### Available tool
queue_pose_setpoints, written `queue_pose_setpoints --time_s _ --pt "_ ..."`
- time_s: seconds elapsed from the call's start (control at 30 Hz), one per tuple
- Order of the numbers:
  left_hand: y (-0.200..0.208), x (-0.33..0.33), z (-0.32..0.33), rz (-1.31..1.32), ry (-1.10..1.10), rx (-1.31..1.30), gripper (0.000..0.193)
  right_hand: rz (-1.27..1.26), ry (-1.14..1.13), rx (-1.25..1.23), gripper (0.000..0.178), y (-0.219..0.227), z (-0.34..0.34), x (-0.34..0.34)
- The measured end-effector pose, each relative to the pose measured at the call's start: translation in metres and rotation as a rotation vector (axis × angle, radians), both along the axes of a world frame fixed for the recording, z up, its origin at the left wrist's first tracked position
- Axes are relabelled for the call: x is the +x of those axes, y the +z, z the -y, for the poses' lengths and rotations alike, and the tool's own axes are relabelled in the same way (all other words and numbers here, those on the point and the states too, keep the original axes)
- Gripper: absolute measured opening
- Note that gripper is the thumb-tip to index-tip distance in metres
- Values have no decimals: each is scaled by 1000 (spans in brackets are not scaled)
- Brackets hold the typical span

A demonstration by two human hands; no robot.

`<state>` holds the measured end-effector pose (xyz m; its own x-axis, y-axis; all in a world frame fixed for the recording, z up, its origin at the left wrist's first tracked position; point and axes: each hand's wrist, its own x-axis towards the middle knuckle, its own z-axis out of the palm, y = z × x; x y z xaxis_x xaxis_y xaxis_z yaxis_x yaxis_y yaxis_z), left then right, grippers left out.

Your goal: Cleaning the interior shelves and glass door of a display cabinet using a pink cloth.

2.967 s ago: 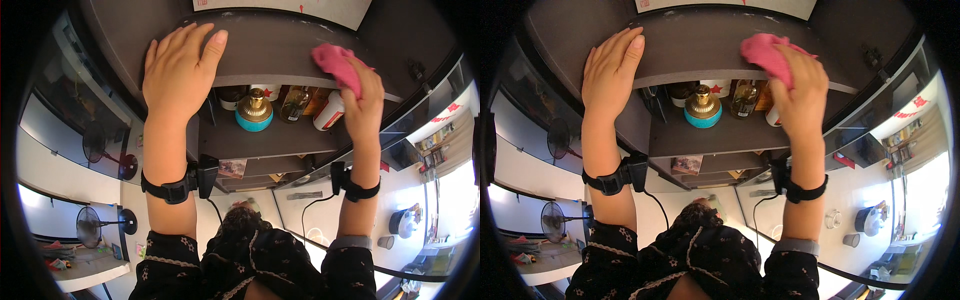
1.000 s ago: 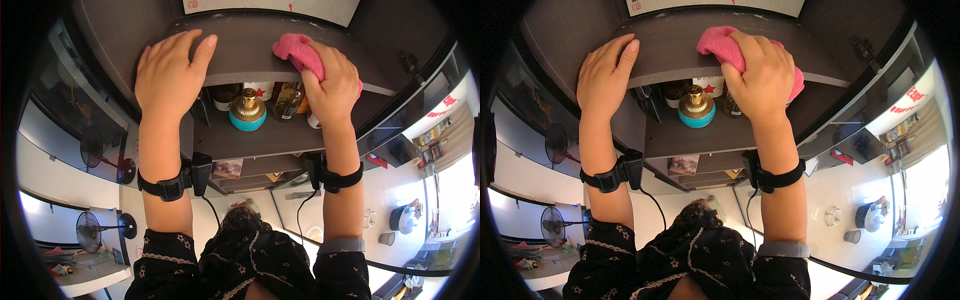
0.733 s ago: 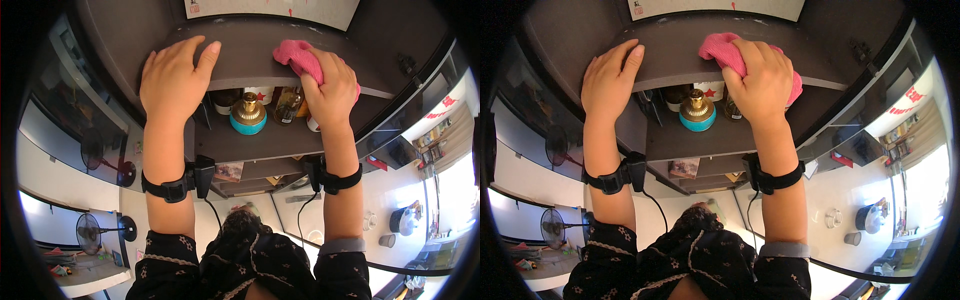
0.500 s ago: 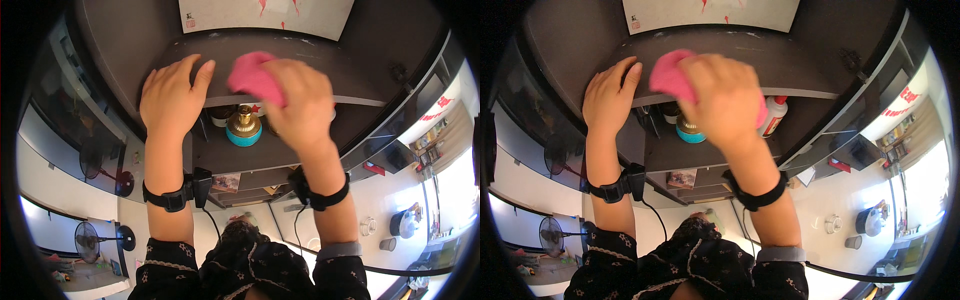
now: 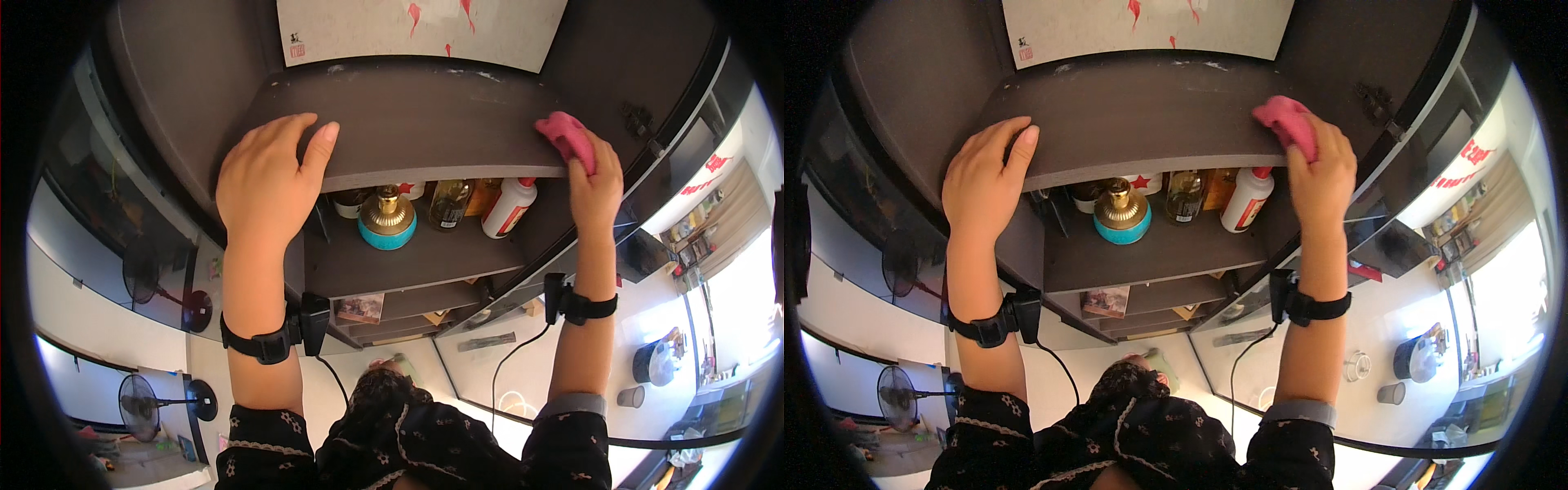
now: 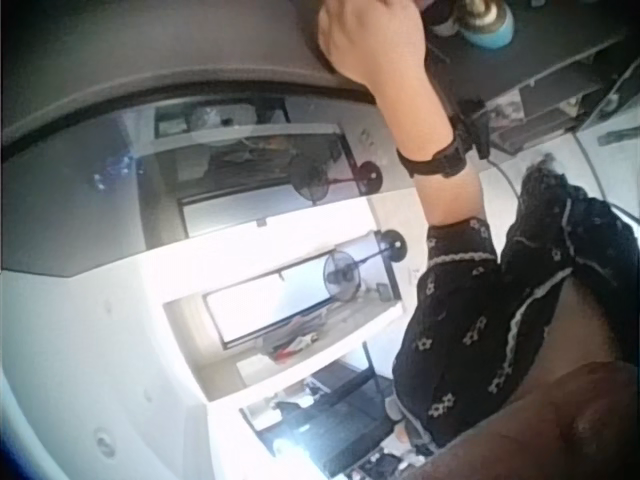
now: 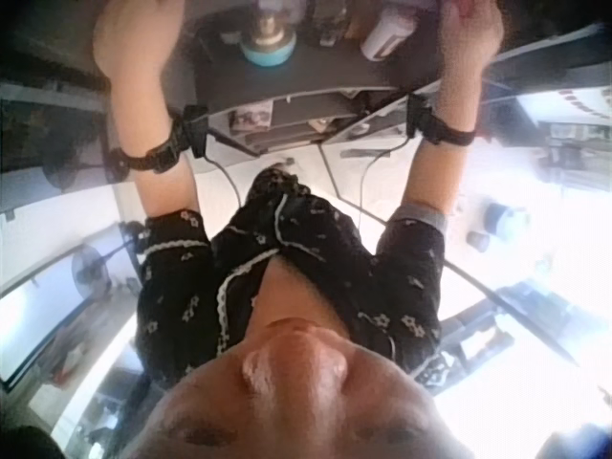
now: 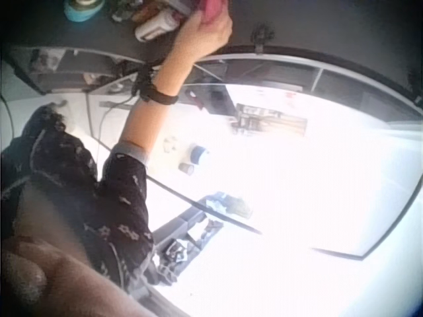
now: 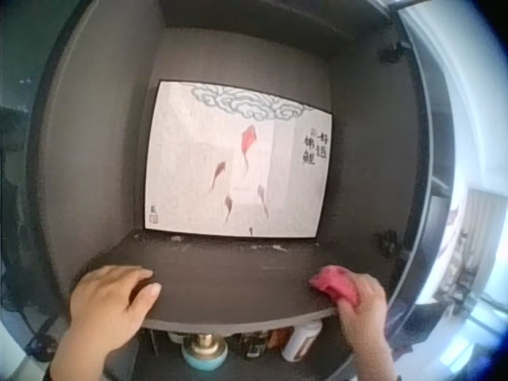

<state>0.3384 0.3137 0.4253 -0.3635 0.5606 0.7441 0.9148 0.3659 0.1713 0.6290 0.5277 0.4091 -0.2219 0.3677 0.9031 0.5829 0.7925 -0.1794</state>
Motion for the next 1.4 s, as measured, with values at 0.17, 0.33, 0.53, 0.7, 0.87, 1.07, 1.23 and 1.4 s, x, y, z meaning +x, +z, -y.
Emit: queue_pose_setpoints --time_s 0.17,0.33,0.53,0.7,0.87,1.07,1.23,1.4 --pt "-2 -3 -5 -129 0 112 36 4 -78 21 35 0 2 -9" --pt "-5 -2 -2 -152 38 96 28 123 219 94 45 -3 84 -102" --pt "-1 3 -1 -142 -7 103 26 73 455 54 50 2 112 -139" --pt "-3 2 6 -137 21 48 29 137 308 68 49 -4 79 -97" --pt "-1 5 0 -120 3 73 29 6 -33 12 39 -10 6 -25" --pt "1 3 -3 -128 28 86 27 -57 -97 -7 38 -12 4 -34" --pt "-1 0 -6 -140 42 91 27 156 260 64 49 -6 76 -102" --pt "-2 0 -5 -137 3 138 25 159 410 60 51 1 89 -119"
